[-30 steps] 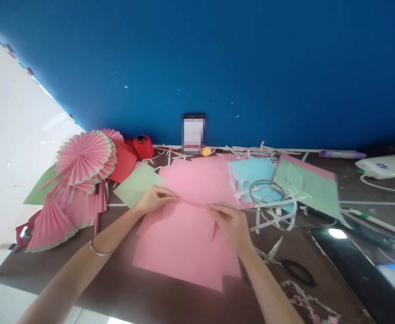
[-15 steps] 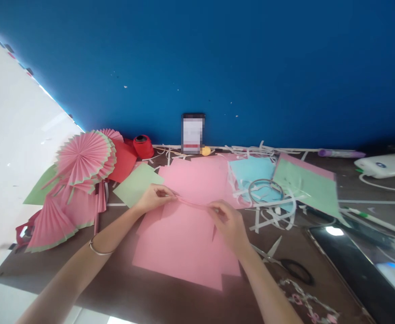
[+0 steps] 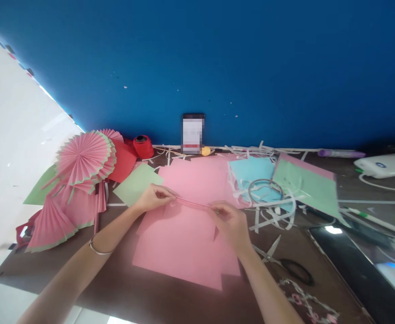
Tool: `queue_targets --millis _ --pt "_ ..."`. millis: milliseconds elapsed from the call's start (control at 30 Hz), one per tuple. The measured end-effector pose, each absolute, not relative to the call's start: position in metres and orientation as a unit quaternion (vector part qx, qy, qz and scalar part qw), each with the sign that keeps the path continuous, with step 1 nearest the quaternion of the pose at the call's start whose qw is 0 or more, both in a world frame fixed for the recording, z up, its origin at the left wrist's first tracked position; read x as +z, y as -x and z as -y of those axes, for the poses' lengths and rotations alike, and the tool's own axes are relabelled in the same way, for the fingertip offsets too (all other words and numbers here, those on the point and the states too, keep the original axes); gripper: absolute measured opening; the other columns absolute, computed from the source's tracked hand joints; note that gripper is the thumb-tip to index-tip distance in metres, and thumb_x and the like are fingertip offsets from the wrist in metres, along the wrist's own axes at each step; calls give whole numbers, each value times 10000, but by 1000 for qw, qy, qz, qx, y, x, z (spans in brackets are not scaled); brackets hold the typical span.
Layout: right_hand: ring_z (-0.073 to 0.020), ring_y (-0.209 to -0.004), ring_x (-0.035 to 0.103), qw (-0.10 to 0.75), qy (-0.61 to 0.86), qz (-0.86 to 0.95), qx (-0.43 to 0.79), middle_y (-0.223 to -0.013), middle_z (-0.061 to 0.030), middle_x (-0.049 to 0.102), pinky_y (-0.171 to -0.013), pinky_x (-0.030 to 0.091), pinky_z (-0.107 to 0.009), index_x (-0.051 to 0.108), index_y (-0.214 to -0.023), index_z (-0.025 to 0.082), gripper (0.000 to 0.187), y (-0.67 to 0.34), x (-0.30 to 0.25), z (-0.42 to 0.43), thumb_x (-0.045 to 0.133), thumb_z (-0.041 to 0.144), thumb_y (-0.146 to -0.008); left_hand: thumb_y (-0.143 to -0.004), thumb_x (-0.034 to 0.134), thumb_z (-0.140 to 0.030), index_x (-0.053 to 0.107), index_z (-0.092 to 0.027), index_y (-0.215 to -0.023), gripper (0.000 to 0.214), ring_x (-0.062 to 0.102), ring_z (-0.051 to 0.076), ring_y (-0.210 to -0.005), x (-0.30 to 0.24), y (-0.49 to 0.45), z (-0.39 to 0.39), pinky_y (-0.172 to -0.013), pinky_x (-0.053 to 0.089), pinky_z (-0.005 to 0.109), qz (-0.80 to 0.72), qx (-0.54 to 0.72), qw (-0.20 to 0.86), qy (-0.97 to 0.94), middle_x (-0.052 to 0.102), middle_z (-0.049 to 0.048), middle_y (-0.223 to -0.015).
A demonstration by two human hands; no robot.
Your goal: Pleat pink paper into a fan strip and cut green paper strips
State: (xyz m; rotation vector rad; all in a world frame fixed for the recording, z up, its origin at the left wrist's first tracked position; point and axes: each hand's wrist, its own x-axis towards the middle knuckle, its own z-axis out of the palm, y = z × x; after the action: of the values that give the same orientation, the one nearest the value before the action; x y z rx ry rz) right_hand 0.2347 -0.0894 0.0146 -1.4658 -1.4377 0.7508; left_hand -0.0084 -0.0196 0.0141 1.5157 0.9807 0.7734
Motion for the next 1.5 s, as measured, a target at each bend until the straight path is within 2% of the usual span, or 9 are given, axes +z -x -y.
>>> queue_targets --millis 333,533,633,1033,1300,1500 --pt "-197 -694 654 415 618 603 287 -736 -38 703 -704 543 -326 672 -707 198 195 -240 14 89 638 389 -719 -682 682 -246 719 -115 -712 140 670 165 -738 9 10 17 -674 534 235 -424 309 538 -659 724 94 -839" --pt "-231 -899 635 417 551 671 269 -942 -66 691 -819 517 -377 667 -669 225 200 -245 17 88 624 405 -745 -699 678 -271 716 -123 -734 158 671 183 -826 11 11 17 -750 529 258 -393 316 557 -661 720 104 -901" --pt "-222 -851 644 412 543 676 280 -882 -59 697 -797 525 -370 670 -676 230 205 -247 16 87 627 420 -743 -709 669 -262 715 -128 -742 146 667 186 -866 13 12 17 -772 525 263 -377 312 565 -664 712 107 -954" --pt "-202 -701 650 389 569 672 269 -752 -47 706 -675 545 -323 674 -703 205 199 -247 13 88 605 384 -756 -692 666 -247 721 -121 -717 140 677 188 -792 12 11 16 -723 535 256 -411 276 535 -685 728 93 -851" --pt "-193 -680 638 387 580 658 285 -722 -38 695 -671 545 -318 641 -659 206 177 -244 17 89 607 358 -744 -694 651 -239 716 -141 -709 118 681 181 -786 16 12 15 -726 537 251 -421 242 532 -693 732 73 -839" --pt "-194 -689 638 402 580 641 302 -716 -38 690 -687 541 -322 621 -604 205 188 -240 20 89 631 356 -717 -674 663 -253 706 -124 -692 137 678 203 -824 17 12 15 -716 532 260 -428 235 558 -671 727 101 -868"
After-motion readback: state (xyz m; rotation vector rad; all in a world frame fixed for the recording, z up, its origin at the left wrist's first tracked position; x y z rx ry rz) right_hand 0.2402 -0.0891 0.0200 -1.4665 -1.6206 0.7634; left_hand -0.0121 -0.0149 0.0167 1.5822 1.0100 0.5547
